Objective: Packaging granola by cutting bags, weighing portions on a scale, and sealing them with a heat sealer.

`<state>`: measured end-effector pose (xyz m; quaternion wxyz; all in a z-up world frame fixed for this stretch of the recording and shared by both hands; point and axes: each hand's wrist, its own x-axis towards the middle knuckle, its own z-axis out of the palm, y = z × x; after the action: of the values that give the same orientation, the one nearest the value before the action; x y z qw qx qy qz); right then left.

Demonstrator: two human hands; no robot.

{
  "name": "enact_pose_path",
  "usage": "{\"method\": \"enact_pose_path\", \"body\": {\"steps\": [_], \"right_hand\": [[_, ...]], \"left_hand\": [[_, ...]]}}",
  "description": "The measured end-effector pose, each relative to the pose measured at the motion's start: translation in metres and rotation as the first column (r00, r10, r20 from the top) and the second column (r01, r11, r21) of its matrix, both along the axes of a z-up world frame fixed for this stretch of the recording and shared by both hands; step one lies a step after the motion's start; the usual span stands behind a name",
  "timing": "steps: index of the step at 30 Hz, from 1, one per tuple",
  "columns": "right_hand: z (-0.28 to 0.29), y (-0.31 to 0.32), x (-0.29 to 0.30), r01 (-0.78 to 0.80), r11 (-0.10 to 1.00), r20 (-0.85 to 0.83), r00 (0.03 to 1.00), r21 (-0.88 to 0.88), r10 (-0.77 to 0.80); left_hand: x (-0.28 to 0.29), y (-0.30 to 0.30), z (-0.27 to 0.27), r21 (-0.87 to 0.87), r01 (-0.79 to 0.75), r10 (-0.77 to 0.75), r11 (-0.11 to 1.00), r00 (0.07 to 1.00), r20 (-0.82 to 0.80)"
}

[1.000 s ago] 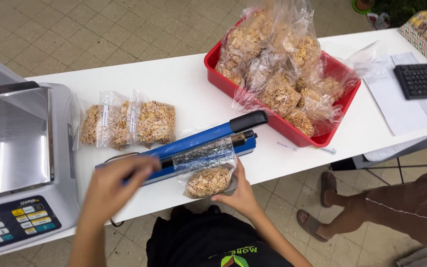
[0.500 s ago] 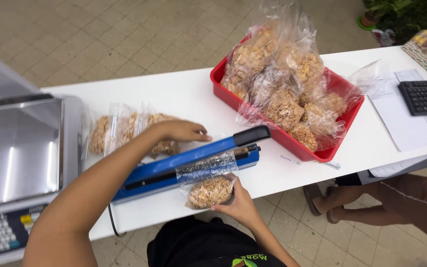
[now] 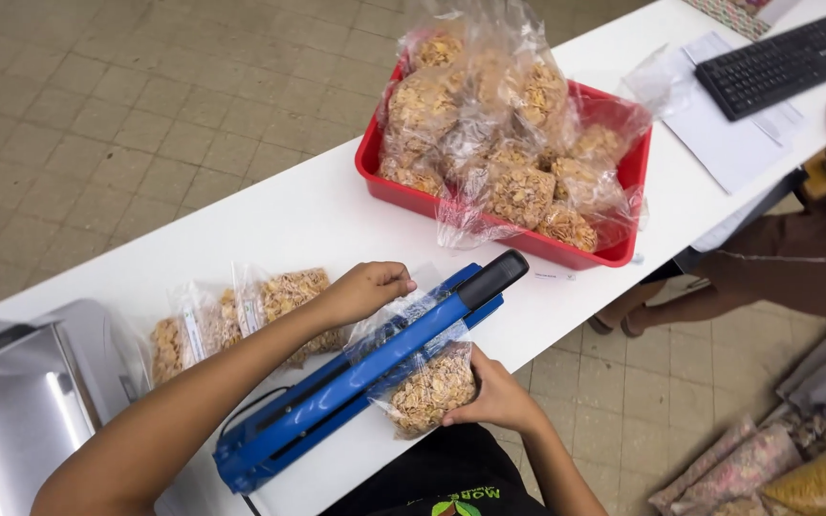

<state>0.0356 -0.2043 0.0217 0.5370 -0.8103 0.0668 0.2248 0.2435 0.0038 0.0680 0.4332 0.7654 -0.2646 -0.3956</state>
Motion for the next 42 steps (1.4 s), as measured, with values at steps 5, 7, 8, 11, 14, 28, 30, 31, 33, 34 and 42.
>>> {"method": "enact_pose_path", "body": {"steps": [5, 7, 8, 11, 14, 28, 30, 31, 33, 34, 42], "right_hand": [[-0.006, -0.008, -0.001, -0.002, 0.995, 0.051, 0.999, 0.096, -0.003], [-0.033, -0.020, -0.007, 0.024, 0.999, -0.045, 0.999, -0.023, -0.025], [-0.024, -0.014, -0.006, 0.029, 0.999, -0.044, 0.999, -0.025, -0.030], [-0.007, -0.008, -0.001, 0.124, 0.861, -0.067, 0.992, 0.494, -0.104], [-0.028, -0.009, -0.014, 0.234, 0.645, -0.207, 0.971, 0.728, -0.119], [-0.140, 0.014, -0.063, 0.184, -0.126, -0.198, 0.974, 0.975, -0.109], [-0.147, 0.019, -0.065, 0.272, -0.066, -0.280, 0.939, 0.960, -0.197], [-0.150, 0.023, -0.064, 0.358, -0.014, -0.346, 0.892, 0.934, -0.290], [-0.143, 0.025, -0.063, 0.393, -0.019, -0.382, 0.881, 0.919, -0.278], [-0.139, 0.026, -0.062, 0.427, -0.021, -0.417, 0.869, 0.904, -0.266], [-0.113, 0.034, -0.053, 0.477, 0.029, -0.448, 0.844, 0.879, -0.295]], "left_hand": [[0.009, 0.007, 0.002, -0.023, -0.025, 0.026, 0.999, 1.000, 0.013], [0.010, 0.008, 0.009, -0.008, -0.061, 0.061, 0.998, 0.998, 0.005], [0.010, 0.009, 0.010, -0.010, -0.056, 0.056, 0.998, 0.998, 0.006], [0.013, 0.010, 0.009, 0.000, -0.085, 0.085, 0.996, 0.996, -0.015], [0.014, 0.012, -0.003, 0.077, -0.100, 0.096, 0.992, 0.994, 0.049], [0.012, 0.008, -0.023, 0.189, -0.116, 0.093, 0.975, 0.988, 0.126], [0.008, 0.007, -0.019, 0.224, -0.097, 0.062, 0.970, 0.985, 0.158], [0.007, 0.006, -0.016, 0.259, -0.079, 0.028, 0.963, 0.981, 0.193], [0.006, 0.007, -0.012, 0.299, -0.064, -0.010, 0.952, 0.971, 0.240], [0.006, 0.008, -0.009, 0.337, -0.051, -0.050, 0.940, 0.957, 0.284], [-0.012, 0.021, 0.020, 0.219, 0.414, -0.433, 0.884, 0.545, 0.718]]}}
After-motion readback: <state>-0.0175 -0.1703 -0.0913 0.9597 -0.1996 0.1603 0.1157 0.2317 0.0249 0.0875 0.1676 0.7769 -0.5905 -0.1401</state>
